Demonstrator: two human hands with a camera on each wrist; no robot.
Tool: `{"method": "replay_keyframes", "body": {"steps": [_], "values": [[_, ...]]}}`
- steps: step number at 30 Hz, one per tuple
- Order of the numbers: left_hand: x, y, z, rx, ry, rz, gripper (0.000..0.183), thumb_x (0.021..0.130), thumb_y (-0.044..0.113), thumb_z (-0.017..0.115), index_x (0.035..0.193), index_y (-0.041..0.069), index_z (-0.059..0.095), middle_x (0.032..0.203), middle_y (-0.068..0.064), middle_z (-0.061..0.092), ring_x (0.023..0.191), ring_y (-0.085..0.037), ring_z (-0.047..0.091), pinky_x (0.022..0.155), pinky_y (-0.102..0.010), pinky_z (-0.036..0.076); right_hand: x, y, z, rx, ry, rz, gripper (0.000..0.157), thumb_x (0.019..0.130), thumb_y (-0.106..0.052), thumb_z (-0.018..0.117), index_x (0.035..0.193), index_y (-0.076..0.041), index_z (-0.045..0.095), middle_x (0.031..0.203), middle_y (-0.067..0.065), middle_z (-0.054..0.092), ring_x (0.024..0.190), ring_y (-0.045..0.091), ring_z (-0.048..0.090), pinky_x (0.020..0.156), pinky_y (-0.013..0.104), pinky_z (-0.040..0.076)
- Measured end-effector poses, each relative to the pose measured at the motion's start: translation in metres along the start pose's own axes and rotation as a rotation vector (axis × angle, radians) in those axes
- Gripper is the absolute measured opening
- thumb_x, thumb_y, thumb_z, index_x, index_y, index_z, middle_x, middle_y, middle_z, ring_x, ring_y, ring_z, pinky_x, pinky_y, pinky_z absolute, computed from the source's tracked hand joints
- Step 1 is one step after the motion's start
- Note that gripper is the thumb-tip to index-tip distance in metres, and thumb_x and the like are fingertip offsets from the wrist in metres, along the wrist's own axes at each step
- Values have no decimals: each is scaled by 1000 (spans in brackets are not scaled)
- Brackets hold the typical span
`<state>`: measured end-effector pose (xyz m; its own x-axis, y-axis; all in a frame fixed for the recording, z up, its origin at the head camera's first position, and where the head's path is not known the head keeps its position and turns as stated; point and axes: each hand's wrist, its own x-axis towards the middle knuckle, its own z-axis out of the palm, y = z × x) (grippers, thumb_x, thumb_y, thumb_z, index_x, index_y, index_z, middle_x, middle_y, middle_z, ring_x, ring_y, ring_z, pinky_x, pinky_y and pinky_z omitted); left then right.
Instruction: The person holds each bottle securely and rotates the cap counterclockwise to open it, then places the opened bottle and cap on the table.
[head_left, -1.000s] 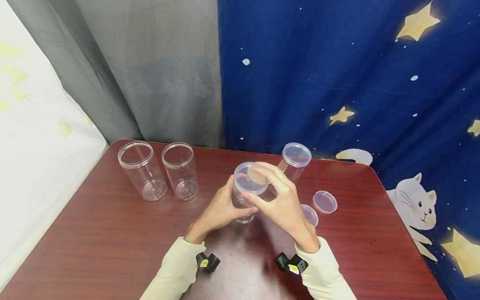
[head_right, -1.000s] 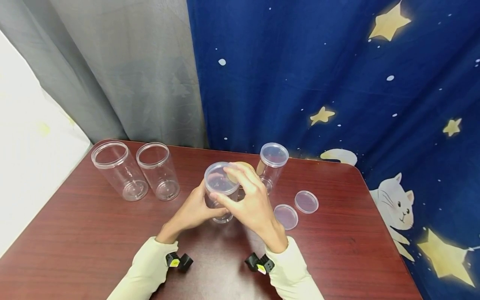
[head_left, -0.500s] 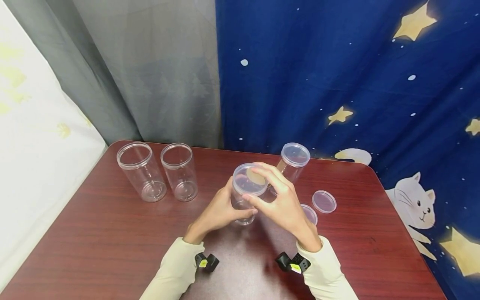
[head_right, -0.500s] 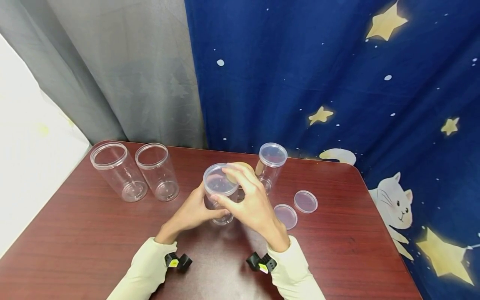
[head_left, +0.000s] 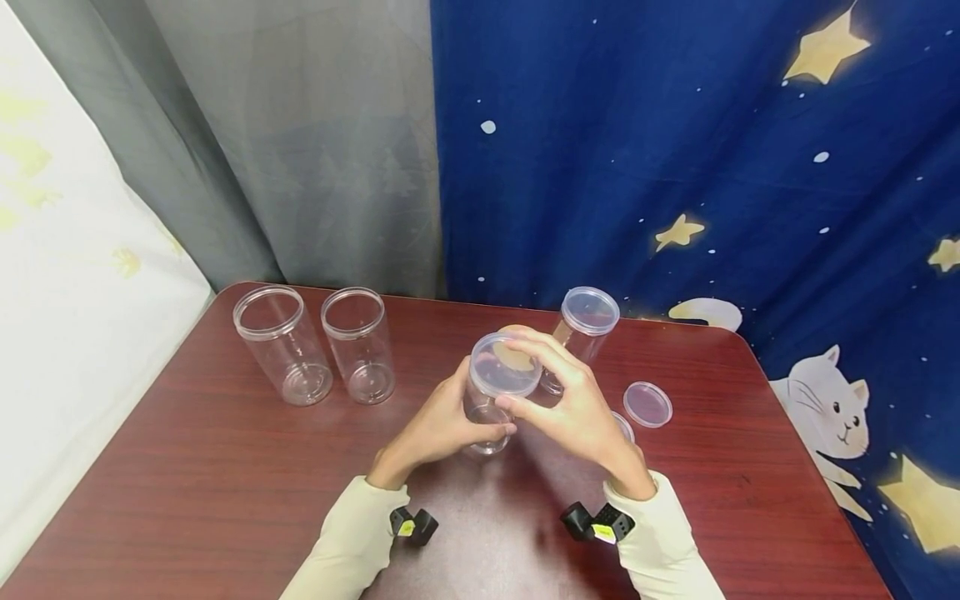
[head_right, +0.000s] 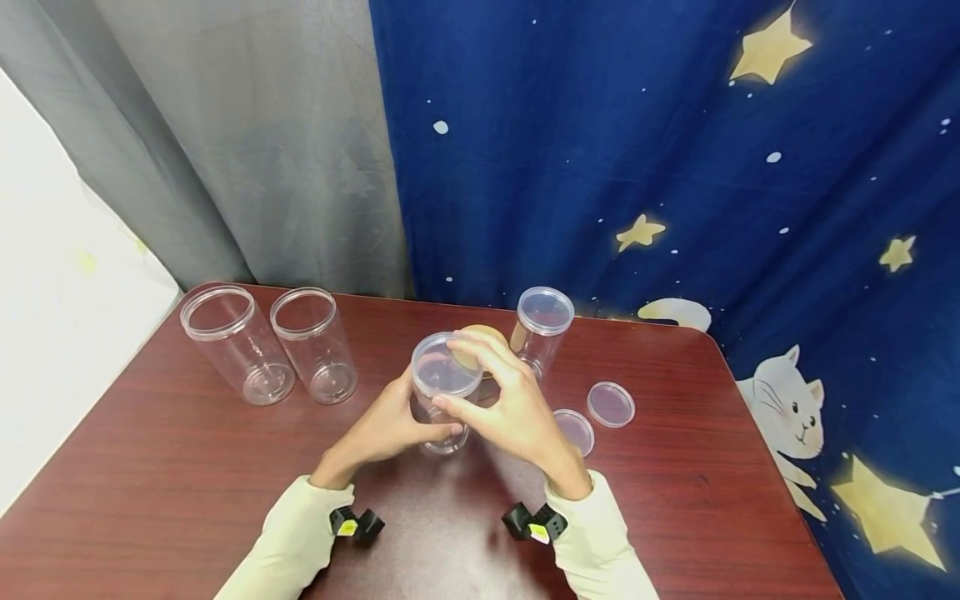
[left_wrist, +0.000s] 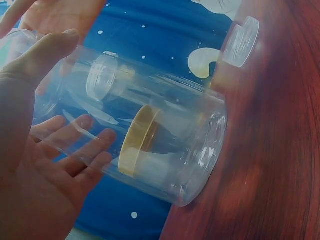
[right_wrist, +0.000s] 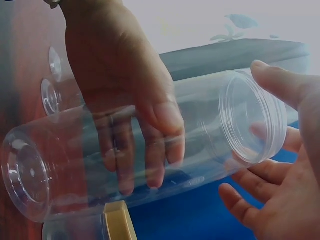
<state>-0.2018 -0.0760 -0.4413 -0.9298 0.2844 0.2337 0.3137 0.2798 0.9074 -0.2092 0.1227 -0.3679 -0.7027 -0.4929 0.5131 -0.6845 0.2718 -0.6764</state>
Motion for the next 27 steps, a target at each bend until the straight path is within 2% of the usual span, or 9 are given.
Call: {"method": "replay_keyframes", "body": {"steps": [5,10,15,17,20,24,27], "values": [[1,0,1,4,-14,2,89,68,30,90,141,23,40,120,3,64,108,-12,60,97,-39,48,-2,2,-5,37,-39,27,61,78,-14,85,133,-19,60,143,-3,53,134,16,48,110,29,38],[1,0,2,2,-22,14,89,68,29,90,142,23,40,120,3,64,108,-11,61,96,-39,48,-4,3,-9,53,-75,62,60,80,-14,83,135,-19,58,147,3,49,137,16,44,112,28,36],[2,0,3,0,-24,25,91,69,28,90,143,23,38,122,3,63,110,-12,60,97,-40,48,-6,3,-8,45,-89,33,64,81,-11,82,139,-17,55,152,6,43,140,20,41,113,32,35],[2,0,3,1,-21,28,92,69,28,91,144,23,38,123,3,62,111,-12,59,98,-40,47,-7,1,-6,-1,-57,19,69,78,-13,84,140,-17,54,154,6,41,140,22,41,112,35,36],[1,1,3,2,-8,31,92,68,29,91,144,22,38,123,2,62,111,-13,59,99,-41,47,-10,-3,-2,-127,35,19,76,73,-21,88,141,-20,54,152,4,42,138,23,43,110,40,38],[0,1,3,10,-1,29,91,68,30,91,143,21,39,122,2,63,111,-12,60,98,-41,48,-16,-8,8,-269,156,60,79,72,-32,89,141,-25,54,146,3,48,130,21,52,102,45,46],[-1,0,3,14,-9,30,92,69,28,91,144,19,39,123,1,62,111,-13,59,99,-40,48,-20,-10,15,-334,206,87,80,72,-37,88,142,-27,53,141,1,51,122,20,58,94,46,50]]}}
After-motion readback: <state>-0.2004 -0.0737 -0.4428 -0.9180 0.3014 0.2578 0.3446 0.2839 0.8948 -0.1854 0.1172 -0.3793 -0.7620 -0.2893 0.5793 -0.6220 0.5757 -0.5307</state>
